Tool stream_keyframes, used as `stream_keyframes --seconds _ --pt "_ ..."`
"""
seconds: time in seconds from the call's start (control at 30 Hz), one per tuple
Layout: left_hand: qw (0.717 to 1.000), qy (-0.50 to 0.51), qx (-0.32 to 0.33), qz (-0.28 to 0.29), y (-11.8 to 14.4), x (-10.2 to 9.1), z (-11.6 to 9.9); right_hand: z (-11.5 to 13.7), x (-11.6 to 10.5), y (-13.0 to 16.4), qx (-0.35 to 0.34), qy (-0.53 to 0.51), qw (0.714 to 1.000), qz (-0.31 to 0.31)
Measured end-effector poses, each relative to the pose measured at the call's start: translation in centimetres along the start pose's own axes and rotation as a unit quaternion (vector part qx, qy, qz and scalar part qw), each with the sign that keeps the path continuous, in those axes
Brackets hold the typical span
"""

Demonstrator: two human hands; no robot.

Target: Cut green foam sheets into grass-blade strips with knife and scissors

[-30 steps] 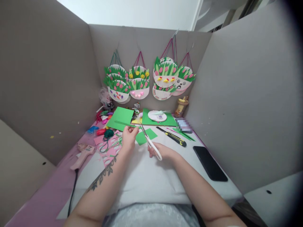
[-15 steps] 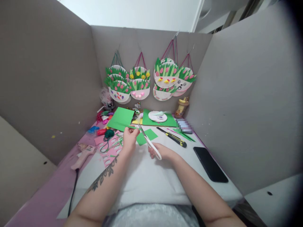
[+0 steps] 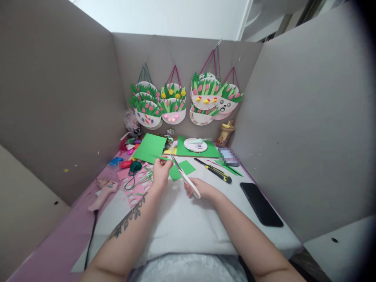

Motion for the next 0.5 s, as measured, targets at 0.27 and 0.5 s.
stream_keyframes --seconds 0.27,0.5 --pt "1.000 -0.016 -0.008 0.013 -0.42 -0.07 -0.47 0.30 -0.10 0.11 -0.001 0.032 0.999 0.003" --pt "0.999 -0.014 -0.032 0.021 -0.82 -0.36 0.00 0.50 -0.27 0.17 0.004 0.026 1.000 0.004"
Point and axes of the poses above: each hand's wrist, its own y-axis away from the middle knuckle, its own x-axis out of the palm, z = x × y, the point moved 3 cm from there along -y, towards the middle knuckle, and after that the axes turned 15 degrees about -x, right-handed, at the moved point
